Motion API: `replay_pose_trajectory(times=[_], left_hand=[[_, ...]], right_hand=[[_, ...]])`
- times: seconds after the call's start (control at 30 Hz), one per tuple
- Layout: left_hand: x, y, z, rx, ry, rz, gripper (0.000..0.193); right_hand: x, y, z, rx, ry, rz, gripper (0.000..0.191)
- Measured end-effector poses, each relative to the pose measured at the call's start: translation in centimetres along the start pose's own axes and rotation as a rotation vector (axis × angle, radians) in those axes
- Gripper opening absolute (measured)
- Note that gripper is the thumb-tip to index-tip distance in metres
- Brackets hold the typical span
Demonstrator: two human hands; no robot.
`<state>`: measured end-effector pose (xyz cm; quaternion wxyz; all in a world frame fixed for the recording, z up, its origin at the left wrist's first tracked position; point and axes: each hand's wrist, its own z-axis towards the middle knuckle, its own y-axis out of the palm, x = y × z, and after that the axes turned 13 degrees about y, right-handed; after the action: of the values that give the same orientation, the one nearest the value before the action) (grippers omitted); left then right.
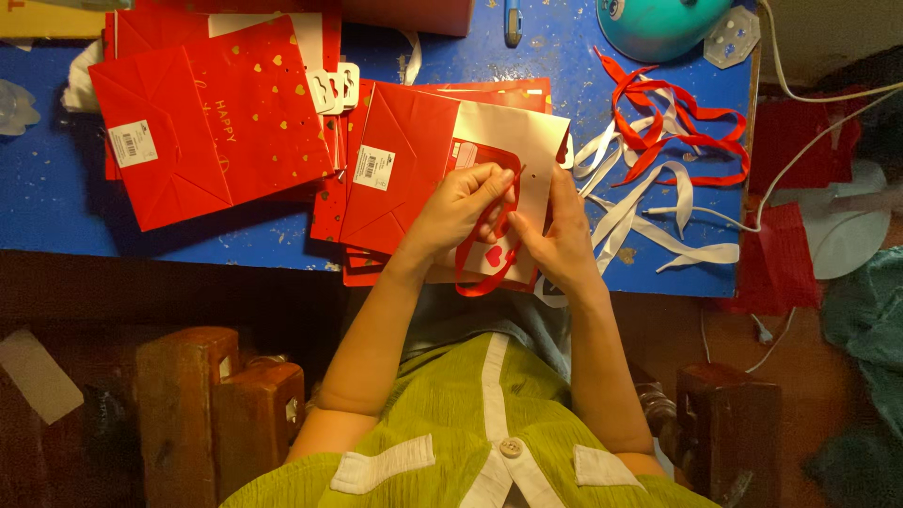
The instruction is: The person assembles red Valentine's Day paper gift bags at a blue table. They fold open each flat bag, thread red and white ribbon handles through the punched holes, and set finished bags on a stack, working through the bags one at a time by hand.
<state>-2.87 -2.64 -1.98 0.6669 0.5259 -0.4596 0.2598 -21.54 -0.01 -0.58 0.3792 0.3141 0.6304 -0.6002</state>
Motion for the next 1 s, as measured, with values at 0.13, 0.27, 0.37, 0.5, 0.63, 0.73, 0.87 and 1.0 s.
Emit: replay_pose_trajectory(times=[0.13, 0.27, 0.37, 0.5, 0.63, 0.73, 0.87, 1.0], left_hand=[[0.3, -0.2, -0.2, -0.035, -0.068, 0.067, 0.033], [0.6, -0.2, -0.2, -0.003, -0.064, 0.092, 0.032], [0.7, -0.2, -0.3, 0.041, -0.051, 0.119, 0.031], [1.2, -0.2, -0.1, 0.039, -0.056, 0.093, 0.031], [1.7, -0.2, 0.5, 0.032, -0.092, 0.072, 0.033], [1.9, -0.3, 0.9, 0.028, -0.143, 0.076, 0.034], [1.5, -0.7, 1.7, -0.008, -0.085, 0.065, 0.035], [0.5, -0.9, 1.9, 0.011, -0.046, 0.094, 0.034]], right_hand=[[0.6, 0.0, 0.1, -0.021, -0.048, -0.035, 0.069], [0.8, 0.2, 0.3, -0.022, -0.043, -0.026, 0.071], [0.9, 0.3, 0.6, -0.02, -0.066, -0.067, 0.072], [0.8, 0.3, 0.6, -0.048, -0.037, -0.048, 0.071], [0.7, 0.2, 0.4, -0.05, -0.036, -0.058, 0.072], [0.6, 0.2, 0.4, -0.049, -0.052, -0.046, 0.071], [0.6, 0.2, 0.4, -0.031, -0.077, -0.061, 0.072], [0.6, 0.2, 0.4, -0.06, -0.035, -0.044, 0.069]])
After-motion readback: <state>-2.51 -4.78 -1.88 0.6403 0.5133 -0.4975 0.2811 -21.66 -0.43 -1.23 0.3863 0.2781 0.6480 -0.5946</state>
